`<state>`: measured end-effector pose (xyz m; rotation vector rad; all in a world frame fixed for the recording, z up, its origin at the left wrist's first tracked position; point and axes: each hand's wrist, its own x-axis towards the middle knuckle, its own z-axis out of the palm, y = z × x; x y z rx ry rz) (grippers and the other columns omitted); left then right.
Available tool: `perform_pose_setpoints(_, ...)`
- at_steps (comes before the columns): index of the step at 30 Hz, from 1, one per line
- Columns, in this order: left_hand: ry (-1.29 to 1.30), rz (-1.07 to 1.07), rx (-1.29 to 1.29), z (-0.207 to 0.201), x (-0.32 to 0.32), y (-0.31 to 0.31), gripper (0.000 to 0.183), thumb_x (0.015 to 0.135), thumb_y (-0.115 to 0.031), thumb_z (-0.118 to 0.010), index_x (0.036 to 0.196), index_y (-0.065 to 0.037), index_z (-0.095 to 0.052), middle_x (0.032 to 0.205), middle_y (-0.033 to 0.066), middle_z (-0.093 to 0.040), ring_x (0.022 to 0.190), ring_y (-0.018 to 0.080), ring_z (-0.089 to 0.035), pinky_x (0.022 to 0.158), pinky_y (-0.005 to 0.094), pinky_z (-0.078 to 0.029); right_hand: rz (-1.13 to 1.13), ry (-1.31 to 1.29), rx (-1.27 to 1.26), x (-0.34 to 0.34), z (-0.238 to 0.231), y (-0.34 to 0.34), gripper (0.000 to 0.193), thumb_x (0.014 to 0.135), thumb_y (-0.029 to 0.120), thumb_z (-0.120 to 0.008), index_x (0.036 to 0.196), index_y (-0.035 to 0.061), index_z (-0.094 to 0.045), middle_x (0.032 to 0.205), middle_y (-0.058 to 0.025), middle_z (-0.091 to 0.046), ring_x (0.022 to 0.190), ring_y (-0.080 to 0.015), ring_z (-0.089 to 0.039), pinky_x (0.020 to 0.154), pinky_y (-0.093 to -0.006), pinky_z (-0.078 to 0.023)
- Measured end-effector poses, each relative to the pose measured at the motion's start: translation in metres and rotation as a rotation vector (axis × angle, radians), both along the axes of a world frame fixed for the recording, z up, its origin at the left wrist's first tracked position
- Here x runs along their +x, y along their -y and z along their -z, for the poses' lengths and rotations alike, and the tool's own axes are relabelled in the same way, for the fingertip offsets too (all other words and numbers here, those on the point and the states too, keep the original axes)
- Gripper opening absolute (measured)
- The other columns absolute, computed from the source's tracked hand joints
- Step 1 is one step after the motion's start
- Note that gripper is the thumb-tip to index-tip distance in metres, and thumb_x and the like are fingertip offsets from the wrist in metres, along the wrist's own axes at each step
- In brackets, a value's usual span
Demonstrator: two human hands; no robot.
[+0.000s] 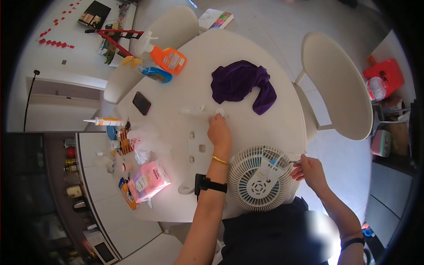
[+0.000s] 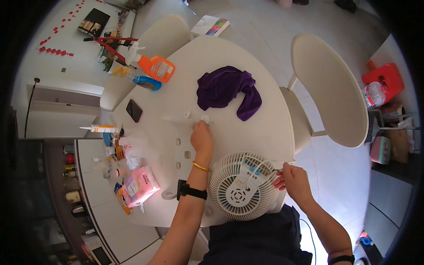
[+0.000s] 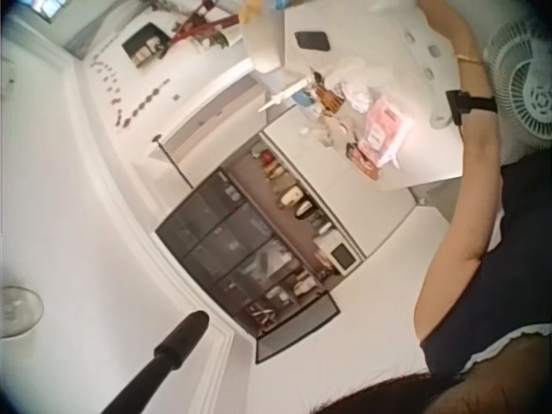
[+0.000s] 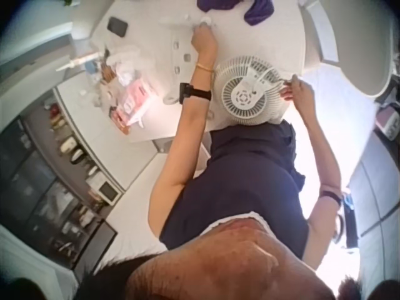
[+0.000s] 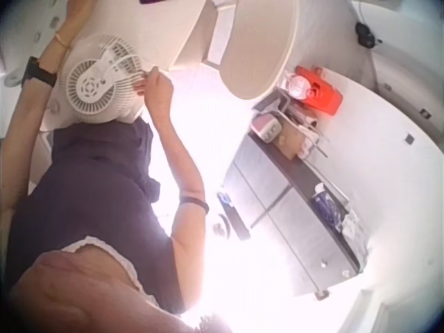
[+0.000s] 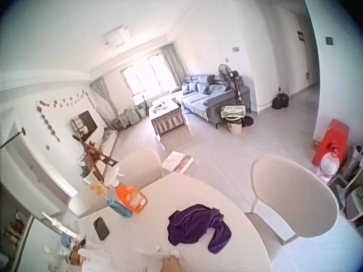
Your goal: Repairing a small circular desktop fan using a screwdriver.
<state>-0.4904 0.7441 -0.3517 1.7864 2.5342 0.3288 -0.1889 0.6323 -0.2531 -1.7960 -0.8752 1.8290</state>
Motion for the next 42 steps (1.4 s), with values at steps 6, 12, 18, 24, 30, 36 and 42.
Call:
perform_pose_setpoints(6,0.027,0.074,0.079,-0.006,-0.011,0.013,0.007,0.086,-0.012,-0.062,0.092,-0.007,-0.061,0.090,0.0088,-0.061,0.078,0.0302,-0.063,0.066,0.0403,-0.050,-0.104,0.007,0.019,-0.008,-0.009,-0.023,0.050,0.102,0.030,-0.037,0.086,-0.0095,-0.063,0.067,-0.0136,-0.067,0.057,-0.0167,-0.066,0.055,-0.0269,-0.053)
perform_pose_setpoints(12,0.247,0.106,0.165,-0.004,-0.018,0.017,0.013,0.084,-0.011,-0.065,0.097,-0.011,-0.064,0.089,0.0039,-0.061,0.070,0.0208,-0.061,0.065,0.0343,-0.049,-0.160,0.021,0.033,-0.013,-0.014,-0.035,0.051,0.102,0.030,-0.037,0.084,-0.0093,-0.063,0.066,-0.0130,-0.067,0.057,-0.0165,-0.066,0.055,-0.0272,-0.053)
perform_pose_setpoints(18,0.226,0.106,0.077,-0.011,-0.017,0.014,0.017,0.083,-0.010,-0.064,0.100,-0.014,-0.064,0.096,0.0050,-0.062,0.087,0.0272,-0.062,0.070,0.0376,-0.050,-0.205,0.042,0.061,-0.015,-0.011,-0.039,0.051,0.102,0.032,-0.037,0.085,-0.0083,-0.063,0.066,-0.0131,-0.067,0.058,-0.0176,-0.066,0.055,-0.0272,-0.053)
perform_pose_setpoints(24,0.288,0.380,0.042,-0.020,-0.019,0.012,0.019,0.081,-0.012,-0.066,0.100,-0.014,-0.065,0.094,0.0053,-0.062,0.086,0.0278,-0.062,0.070,0.0387,-0.050,-0.180,0.113,0.079,-0.017,-0.013,-0.038,0.050,0.100,0.031,-0.040,0.079,-0.0077,-0.065,0.064,-0.0129,-0.067,0.055,-0.0173,-0.065,0.054,-0.0283,-0.053)
perform_pose_setpoints(30,0.328,0.381,0.042,-0.002,-0.022,0.007,0.014,0.081,-0.013,-0.067,0.095,-0.014,-0.066,0.092,0.0043,-0.062,0.081,0.0271,-0.063,0.069,0.0386,-0.050,-0.356,0.278,0.109,-0.011,-0.024,-0.038,0.045,0.096,0.026,-0.040,0.075,-0.0046,-0.066,0.065,-0.0117,-0.069,0.054,-0.0176,-0.066,0.055,-0.0290,-0.053)
perform_pose_setpoints(36,0.347,0.362,0.019,-0.002,-0.017,0.004,0.009,0.082,-0.013,-0.067,0.092,-0.013,-0.065,0.090,0.0039,-0.062,0.075,0.0240,-0.063,0.067,0.0364,-0.049,-0.422,0.387,0.171,0.009,-0.042,-0.001,0.040,0.096,0.025,-0.041,0.082,-0.0033,-0.065,0.073,-0.0119,-0.070,0.064,-0.0192,-0.068,0.066,-0.0313,-0.054)
perform_pose_setpoints(42,0.735,0.197,0.177,-0.017,-0.042,0.008,0.006,0.083,-0.001,-0.064,0.088,-0.001,-0.061,0.089,0.0085,-0.066,0.074,0.0144,-0.064,0.065,0.0276,-0.052,-0.362,0.473,0.397,0.019,-0.040,0.060,0.029,0.093,0.022,-0.048,0.092,0.0004,-0.067,0.080,-0.0109,-0.072,0.071,-0.0230,-0.070,0.071,-0.0342,-0.054)
